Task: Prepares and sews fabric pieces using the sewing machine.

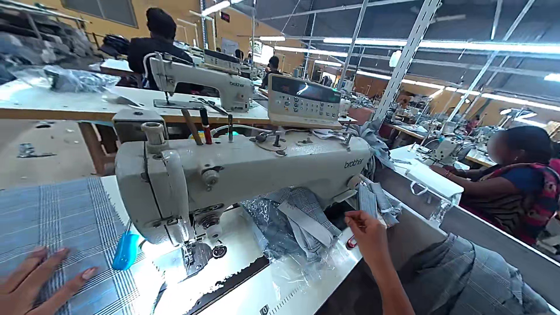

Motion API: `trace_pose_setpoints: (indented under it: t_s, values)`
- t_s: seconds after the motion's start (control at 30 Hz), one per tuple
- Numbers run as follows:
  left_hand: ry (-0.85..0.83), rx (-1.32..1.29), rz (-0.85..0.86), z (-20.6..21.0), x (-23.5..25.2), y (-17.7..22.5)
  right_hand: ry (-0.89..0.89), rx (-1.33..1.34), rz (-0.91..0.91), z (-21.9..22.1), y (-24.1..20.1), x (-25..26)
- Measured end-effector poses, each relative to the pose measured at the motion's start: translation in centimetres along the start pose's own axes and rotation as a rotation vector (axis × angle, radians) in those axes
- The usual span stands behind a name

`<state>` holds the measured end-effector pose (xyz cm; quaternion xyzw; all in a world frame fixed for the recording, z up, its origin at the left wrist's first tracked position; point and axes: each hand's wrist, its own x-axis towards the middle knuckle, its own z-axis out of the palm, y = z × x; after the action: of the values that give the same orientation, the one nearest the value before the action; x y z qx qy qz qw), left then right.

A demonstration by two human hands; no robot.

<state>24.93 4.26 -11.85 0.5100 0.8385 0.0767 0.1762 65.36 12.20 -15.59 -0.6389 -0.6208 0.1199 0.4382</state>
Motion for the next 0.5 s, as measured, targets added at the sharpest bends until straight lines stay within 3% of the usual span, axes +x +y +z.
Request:
trace_pose_setpoints:
  t_s: [0.13, 0.27, 0.33, 0.5]
  values:
    - [0.173, -0.048, 0.177, 3.8, 6.3, -7.3, -0.215, -0.095, 0.119, 3.4, -1.1, 2.3]
    - [0.157, -0.056, 0.211, 4.3, 7.9, -9.1, -0.262, -0.166, 0.193, 6.3, -1.0, 4.1]
    - [0.174, -0.050, 0.226, 4.7, 8.4, -9.7, -0.202, -0.192, 0.117, 6.8, -1.3, 4.0]
    - [0.228, -0.036, 0.243, 5.3, 8.9, -10.7, 0.208, -0.069, -0.384, 7.0, -0.3, 3.4]
